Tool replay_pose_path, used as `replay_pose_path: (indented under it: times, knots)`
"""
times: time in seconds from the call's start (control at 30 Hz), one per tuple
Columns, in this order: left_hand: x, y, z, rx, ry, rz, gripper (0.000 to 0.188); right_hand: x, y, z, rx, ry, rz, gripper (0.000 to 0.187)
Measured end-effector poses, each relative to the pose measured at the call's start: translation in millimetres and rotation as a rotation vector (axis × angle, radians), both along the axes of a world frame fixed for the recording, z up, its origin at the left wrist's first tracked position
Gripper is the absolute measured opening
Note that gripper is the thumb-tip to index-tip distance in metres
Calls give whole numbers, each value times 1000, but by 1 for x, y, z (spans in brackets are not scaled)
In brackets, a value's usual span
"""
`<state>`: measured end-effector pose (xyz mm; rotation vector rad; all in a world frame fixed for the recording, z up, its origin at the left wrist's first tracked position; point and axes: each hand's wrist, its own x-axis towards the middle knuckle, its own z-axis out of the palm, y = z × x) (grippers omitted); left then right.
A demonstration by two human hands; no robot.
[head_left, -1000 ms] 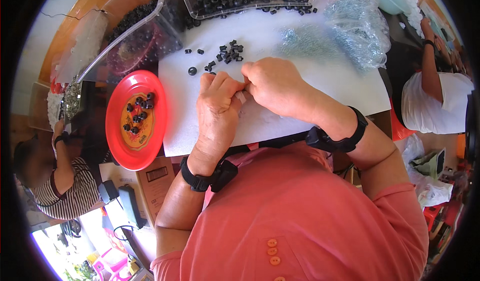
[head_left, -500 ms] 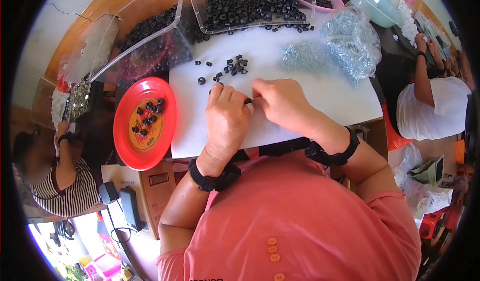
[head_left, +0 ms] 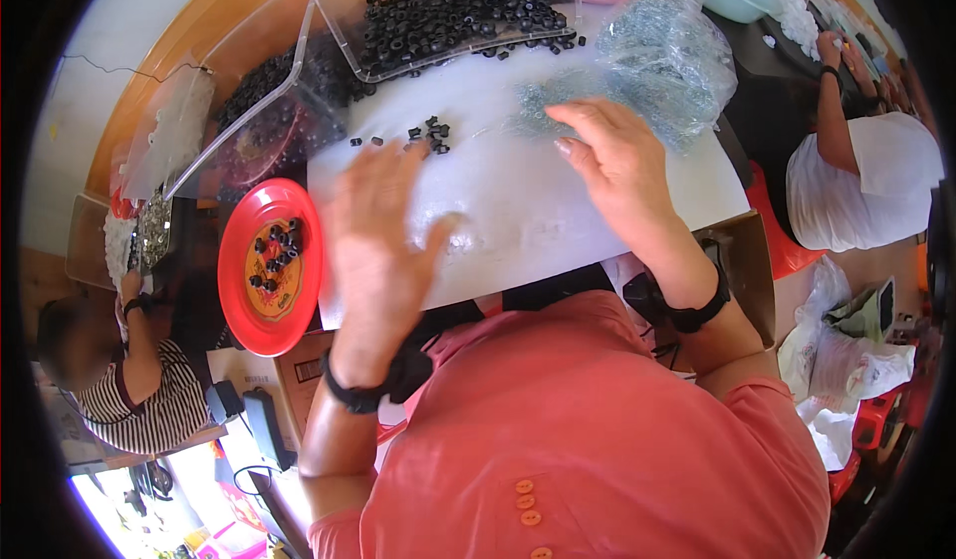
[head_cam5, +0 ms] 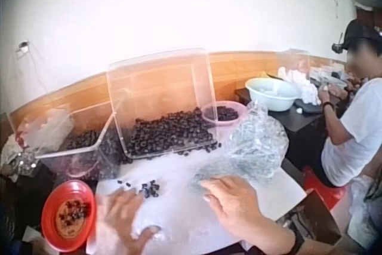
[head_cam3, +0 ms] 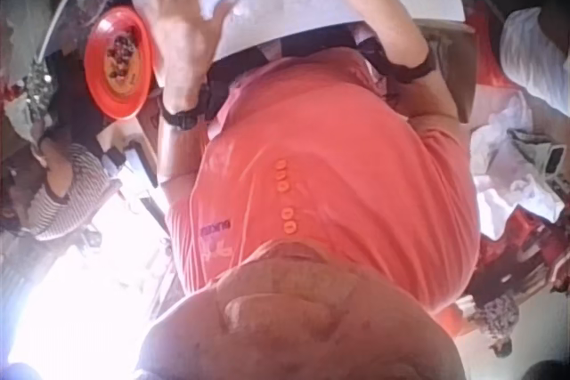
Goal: Manually inserting white components into black plastic shoe eyelets.
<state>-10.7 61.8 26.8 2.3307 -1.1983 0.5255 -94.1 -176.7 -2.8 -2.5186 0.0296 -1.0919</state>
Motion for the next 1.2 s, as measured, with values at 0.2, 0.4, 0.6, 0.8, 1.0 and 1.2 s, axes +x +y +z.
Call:
replay_pose_path:
  times: [0.2,0.4,0.6,0.8,1.0,1.2]
  knots:
    - [11,-83,-28,213,79,-247,87,2,4,-22,-266,281,-182,41]
    - [-4,-59,-29,310,95,-314,82,-8,-1,-23,-227,296,-133,49]
    - [-20,-29,-27,339,116,-314,73,-5,-3,-22,-250,212,-88,36]
    - [-22,-3,-24,222,220,-286,53,0,5,-9,-221,54,-7,24]
    - [-6,24,-32,-139,189,-95,37,31,45,2,-333,86,133,8]
    - [14,38,-37,-235,234,207,28,49,60,-8,-521,230,169,5]
